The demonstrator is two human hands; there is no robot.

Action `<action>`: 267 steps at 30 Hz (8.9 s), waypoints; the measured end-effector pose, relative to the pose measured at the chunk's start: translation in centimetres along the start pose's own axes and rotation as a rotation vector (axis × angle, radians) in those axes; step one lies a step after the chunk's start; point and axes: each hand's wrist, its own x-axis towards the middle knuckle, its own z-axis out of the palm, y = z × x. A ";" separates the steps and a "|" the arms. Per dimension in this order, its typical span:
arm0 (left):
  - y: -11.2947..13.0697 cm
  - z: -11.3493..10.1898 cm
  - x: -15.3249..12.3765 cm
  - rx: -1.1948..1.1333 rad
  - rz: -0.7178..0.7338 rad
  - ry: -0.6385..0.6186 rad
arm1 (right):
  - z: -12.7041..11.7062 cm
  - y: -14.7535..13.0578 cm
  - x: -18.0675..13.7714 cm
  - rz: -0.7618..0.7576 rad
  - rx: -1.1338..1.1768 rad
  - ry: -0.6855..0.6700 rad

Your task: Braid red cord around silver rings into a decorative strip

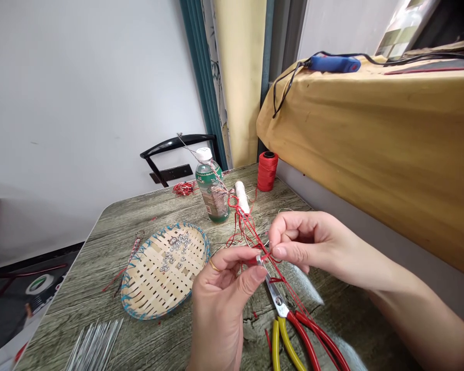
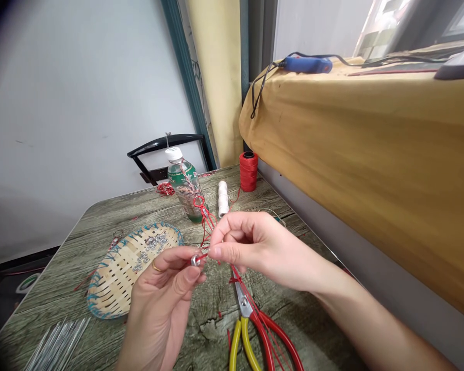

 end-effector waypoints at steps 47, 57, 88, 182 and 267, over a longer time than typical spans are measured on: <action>1.8 -1.6 2.0 0.473 0.230 -0.189 | 0.5 1.0 1.0 -0.030 0.201 0.308; 2.7 -1.4 1.8 0.570 0.269 0.018 | 1.1 1.0 0.7 -0.038 0.087 0.298; 3.2 -2.1 2.3 0.852 0.361 -0.370 | 1.8 1.2 1.0 -0.025 0.167 0.198; 0.1 -1.3 3.0 0.692 -0.328 -0.440 | -3.7 3.0 1.8 0.194 -0.218 -0.317; -1.6 -0.9 3.8 0.256 -0.310 -0.093 | -2.4 3.3 2.0 0.209 -0.239 -0.113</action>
